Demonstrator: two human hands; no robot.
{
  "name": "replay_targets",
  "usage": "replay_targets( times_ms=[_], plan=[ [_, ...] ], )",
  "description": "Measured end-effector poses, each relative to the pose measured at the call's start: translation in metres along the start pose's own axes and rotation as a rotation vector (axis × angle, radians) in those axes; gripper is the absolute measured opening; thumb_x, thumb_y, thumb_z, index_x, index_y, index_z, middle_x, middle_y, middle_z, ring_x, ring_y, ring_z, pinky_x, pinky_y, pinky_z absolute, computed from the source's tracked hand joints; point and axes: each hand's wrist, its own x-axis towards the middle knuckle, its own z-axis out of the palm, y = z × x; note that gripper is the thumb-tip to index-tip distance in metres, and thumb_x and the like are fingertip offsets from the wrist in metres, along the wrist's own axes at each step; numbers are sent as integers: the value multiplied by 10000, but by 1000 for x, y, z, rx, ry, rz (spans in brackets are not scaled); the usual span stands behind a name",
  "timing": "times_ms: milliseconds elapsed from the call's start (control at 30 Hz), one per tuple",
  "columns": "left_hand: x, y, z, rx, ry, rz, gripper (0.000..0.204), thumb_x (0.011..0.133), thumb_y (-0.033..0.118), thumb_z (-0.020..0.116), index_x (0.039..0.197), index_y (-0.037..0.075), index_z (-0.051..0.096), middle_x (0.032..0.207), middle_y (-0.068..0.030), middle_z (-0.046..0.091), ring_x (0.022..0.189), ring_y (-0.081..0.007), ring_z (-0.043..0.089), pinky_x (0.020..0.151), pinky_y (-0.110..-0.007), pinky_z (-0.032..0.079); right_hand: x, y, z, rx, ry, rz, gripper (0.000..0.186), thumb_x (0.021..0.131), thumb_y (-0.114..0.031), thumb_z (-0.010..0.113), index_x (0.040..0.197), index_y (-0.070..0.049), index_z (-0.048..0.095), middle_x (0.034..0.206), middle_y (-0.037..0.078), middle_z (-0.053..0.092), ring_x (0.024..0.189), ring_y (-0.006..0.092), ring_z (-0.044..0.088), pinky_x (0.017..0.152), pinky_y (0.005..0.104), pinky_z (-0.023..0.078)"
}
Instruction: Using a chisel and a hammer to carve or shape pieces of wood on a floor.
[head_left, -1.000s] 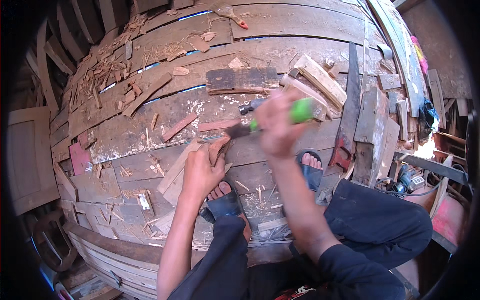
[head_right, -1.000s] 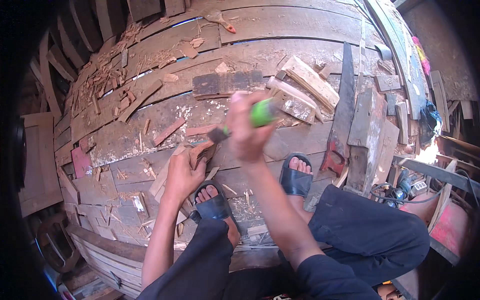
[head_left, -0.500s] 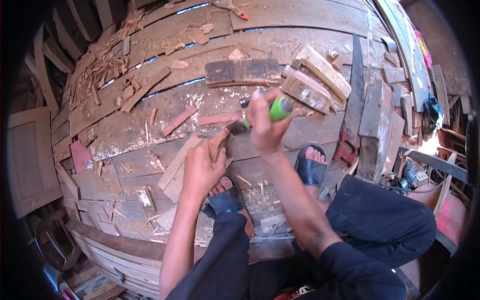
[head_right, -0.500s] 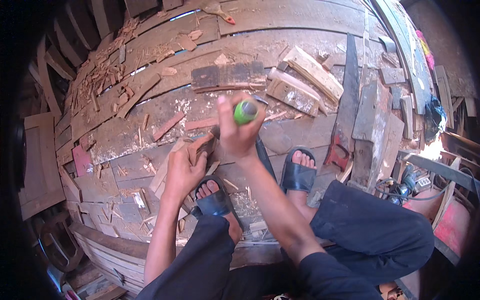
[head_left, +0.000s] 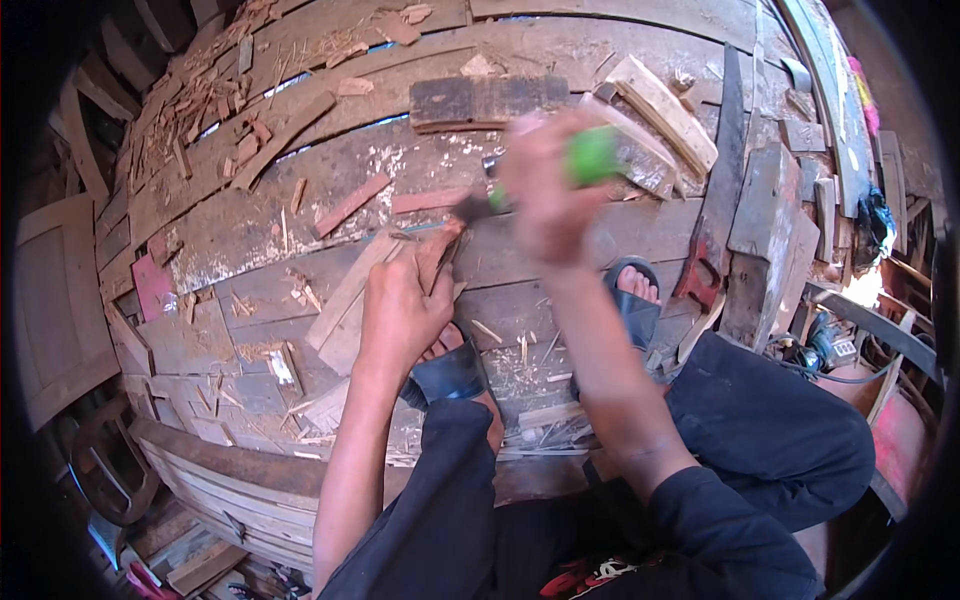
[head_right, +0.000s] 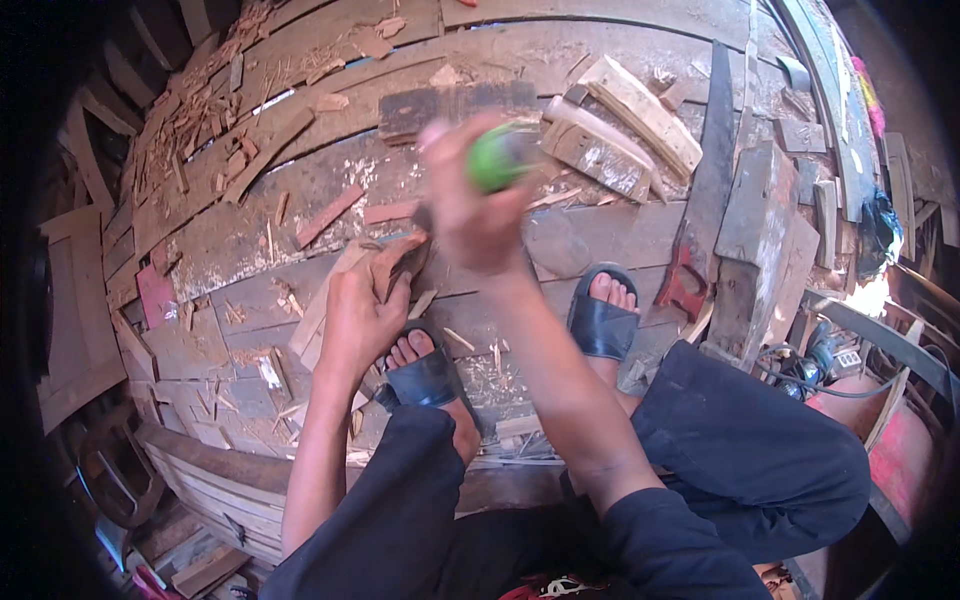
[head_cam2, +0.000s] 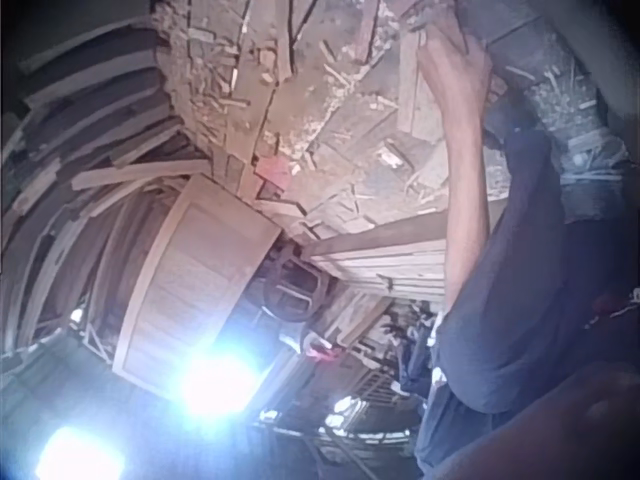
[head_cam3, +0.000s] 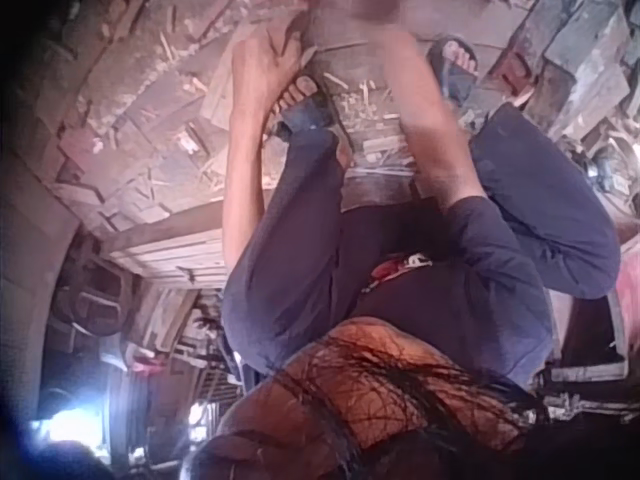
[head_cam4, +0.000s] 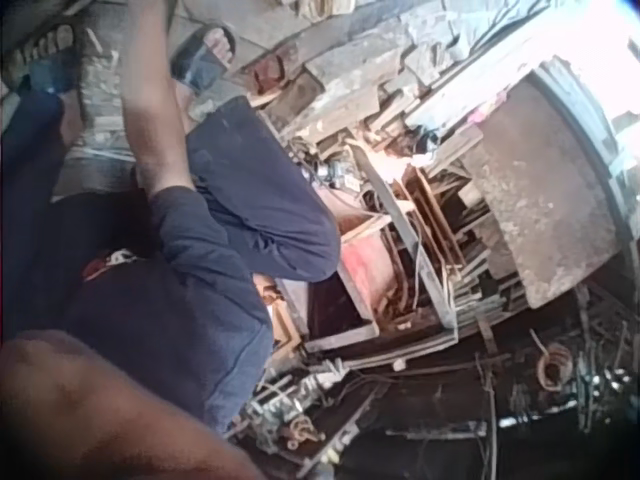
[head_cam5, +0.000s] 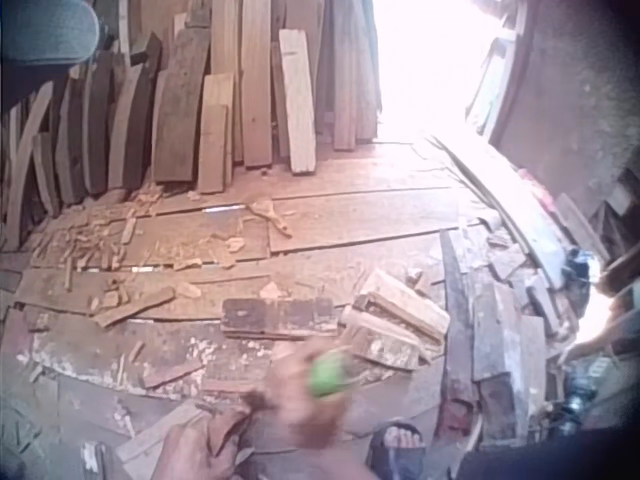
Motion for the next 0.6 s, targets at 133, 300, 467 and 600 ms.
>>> replay_targets(
  times_ms=[133, 300, 467, 600],
  plan=[
    [-4, -10, 3, -35, -17, -43, 395, 878, 34, 650, 1260, 102, 722, 985, -244, 717, 923, -425, 703, 851, -439, 548, -7, 19, 11, -54, -31, 51, 161, 951, -78, 688, 839, -46, 578, 594, -45, 513, 507, 66, 477, 480, 279, 391],
    [2, -4, 7, -47, -3, 63, 365, 896, 47, 655, 1252, 92, 719, 945, -232, 713, 865, -441, 690, 801, -438, 552, -4, 7, -2, 112, -99, 22, 235, 936, -85, 705, 782, -82, 528, 584, -44, 505, 505, 80, 484, 470, 283, 373],
    [-2, -13, 1, -34, 9, 53, 384, 880, 43, 659, 1255, 103, 714, 936, -245, 693, 869, -454, 682, 779, -471, 547, 9, -8, 1, -172, -89, -253, 221, 950, -71, 695, 825, -77, 513, 570, -37, 486, 500, 66, 458, 465, 273, 363],
    [0, -12, 3, -49, -56, -75, 361, 887, 43, 654, 1240, 82, 721, 949, -249, 690, 879, -450, 676, 785, -443, 537, 3, 17, -7, -67, -263, -121, 118, 1005, -42, 584, 926, -56, 498, 574, -22, 446, 484, 109, 445, 496, 259, 358]
  ],
)
